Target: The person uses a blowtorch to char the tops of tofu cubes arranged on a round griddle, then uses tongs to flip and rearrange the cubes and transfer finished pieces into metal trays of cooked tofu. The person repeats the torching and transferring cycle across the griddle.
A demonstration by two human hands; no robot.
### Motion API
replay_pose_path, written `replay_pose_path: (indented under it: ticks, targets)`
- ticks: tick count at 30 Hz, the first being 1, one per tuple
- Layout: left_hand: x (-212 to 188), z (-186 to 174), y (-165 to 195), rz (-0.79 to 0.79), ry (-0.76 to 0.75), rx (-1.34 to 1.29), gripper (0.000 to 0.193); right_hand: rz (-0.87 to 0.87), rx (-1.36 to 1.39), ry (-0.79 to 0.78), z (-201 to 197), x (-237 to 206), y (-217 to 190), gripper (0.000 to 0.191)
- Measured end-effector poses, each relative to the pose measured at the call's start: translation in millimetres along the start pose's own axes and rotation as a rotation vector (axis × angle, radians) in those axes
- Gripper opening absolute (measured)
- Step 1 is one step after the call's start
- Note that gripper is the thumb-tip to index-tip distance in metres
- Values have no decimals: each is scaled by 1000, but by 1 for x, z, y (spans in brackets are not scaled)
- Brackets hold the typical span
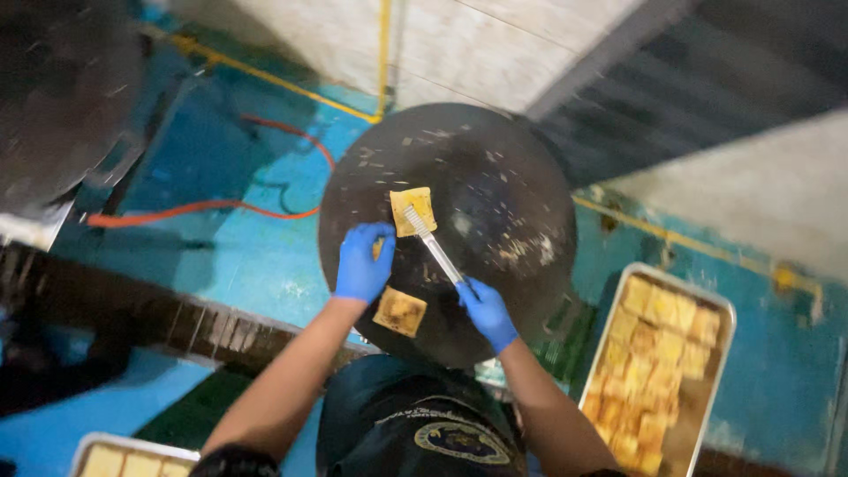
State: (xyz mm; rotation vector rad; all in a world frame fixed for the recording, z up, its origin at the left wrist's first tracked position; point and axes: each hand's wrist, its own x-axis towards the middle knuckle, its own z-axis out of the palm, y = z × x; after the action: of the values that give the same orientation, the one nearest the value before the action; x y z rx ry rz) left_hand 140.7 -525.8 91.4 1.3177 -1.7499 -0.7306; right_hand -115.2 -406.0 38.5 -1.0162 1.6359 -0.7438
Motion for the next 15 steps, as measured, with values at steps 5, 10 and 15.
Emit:
replay_pose_path:
  ticks: [5,10,15]
  targets:
    - [-94,48,85,-106,-424,-373,13,4,-121,232,-80,-85,71,28]
    - [-167,107,142,-146,-791,-440,17,238,37,553,-162,-207,173,34]
    - [-213,177,192,15,-901,-416,20,412,174,737,-255,-345,272,38]
